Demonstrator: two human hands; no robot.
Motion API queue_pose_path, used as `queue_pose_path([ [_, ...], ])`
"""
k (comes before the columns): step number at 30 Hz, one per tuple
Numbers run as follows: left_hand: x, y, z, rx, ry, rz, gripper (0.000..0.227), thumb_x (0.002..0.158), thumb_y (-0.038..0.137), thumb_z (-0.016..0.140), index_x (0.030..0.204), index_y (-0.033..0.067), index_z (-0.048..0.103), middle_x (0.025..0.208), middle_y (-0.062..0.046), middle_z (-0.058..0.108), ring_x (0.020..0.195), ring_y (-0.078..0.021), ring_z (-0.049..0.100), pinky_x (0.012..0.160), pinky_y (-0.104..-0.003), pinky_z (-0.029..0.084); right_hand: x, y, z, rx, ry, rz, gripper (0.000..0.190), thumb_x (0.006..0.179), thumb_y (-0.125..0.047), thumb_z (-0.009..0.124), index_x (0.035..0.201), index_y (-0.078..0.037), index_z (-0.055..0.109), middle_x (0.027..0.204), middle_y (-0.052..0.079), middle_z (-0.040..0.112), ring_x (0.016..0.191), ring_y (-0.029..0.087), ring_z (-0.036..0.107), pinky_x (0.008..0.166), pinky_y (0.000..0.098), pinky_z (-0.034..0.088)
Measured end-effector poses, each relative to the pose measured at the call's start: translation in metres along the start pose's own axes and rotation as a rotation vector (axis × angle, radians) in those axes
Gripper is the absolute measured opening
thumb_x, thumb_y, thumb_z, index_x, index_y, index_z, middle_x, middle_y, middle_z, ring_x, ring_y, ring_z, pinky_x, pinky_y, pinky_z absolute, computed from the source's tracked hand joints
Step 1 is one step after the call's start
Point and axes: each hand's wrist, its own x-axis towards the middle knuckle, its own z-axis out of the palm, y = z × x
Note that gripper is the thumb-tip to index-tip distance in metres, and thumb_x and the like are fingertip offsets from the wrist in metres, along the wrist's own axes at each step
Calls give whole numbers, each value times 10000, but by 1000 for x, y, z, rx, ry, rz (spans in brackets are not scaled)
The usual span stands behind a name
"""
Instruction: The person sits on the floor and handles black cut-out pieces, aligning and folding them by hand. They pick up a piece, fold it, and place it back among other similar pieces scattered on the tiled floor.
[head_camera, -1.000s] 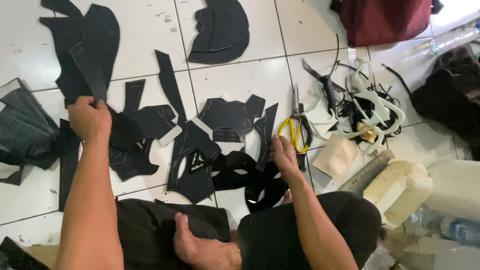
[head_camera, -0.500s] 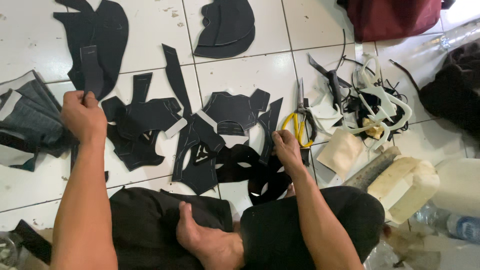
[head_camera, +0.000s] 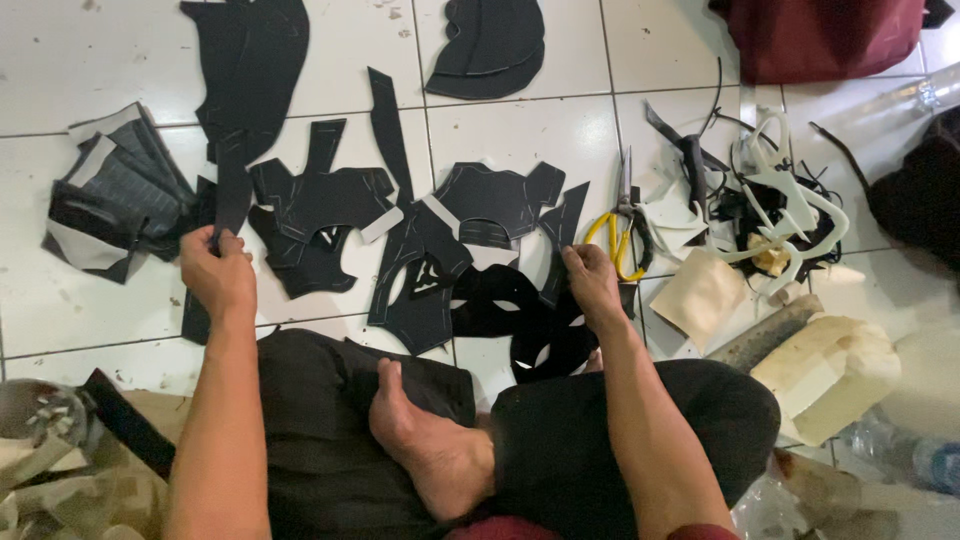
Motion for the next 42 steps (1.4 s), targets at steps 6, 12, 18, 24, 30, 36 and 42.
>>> queue_pose_path([
  [6,-28,36,-36,466,-105,-98,287,877,151,622,1127,31,546,1064,-206,555,985,-423,553,848,-556,400,4,13,-4,-114,-13,-8,353,856,-368,621,1026,-60,653,739,129,628,639,230,608,583,350,478],
  [12,-77,84,-10,326,-273,295,206,861,81,591,1049,-2,581,868,-185,610,866,-385,607,780,-469,468,11,26,-1,-222,-4,-35,354,836,-402,623,1023,-103,664,763,103,649,619,208,638,587,350,488],
  [18,-105,111,32,497,-587,375,350,856,283,593,1069,11,543,962,-178,589,909,-360,619,796,-438,495,4,17,-3,-250,-40,-45,393,853,-409,602,1032,-64,651,672,116,624,639,246,651,618,362,483],
  [24,-113,121,55,514,-689,264,373,825,200,649,1112,-1,523,951,-185,587,892,-309,628,781,-395,506,7,12,-2,-372,-27,-3,410,859,-444,589,1073,-100,654,812,161,658,810,317,652,686,408,476],
  [30,-117,121,54,291,-725,238,338,804,90,631,1077,-1,453,948,-198,559,918,-378,603,805,-456,491,-10,-5,0,-206,-4,-3,383,858,-348,612,1068,-29,627,766,129,617,710,250,606,625,349,474],
  [36,-114,114,55,52,-694,182,402,774,58,648,1131,36,464,943,-163,529,944,-400,568,814,-485,477,-2,10,0,-159,-17,-56,367,840,-349,650,1026,-33,636,675,117,584,613,217,588,541,336,456],
  [42,-79,135,-11,-137,-430,11,270,820,77,657,1087,64,622,898,-172,665,808,-329,657,690,-384,514,-5,2,3,-161,-15,-20,356,873,-308,622,1059,-5,627,666,113,573,561,214,571,525,319,461],
])
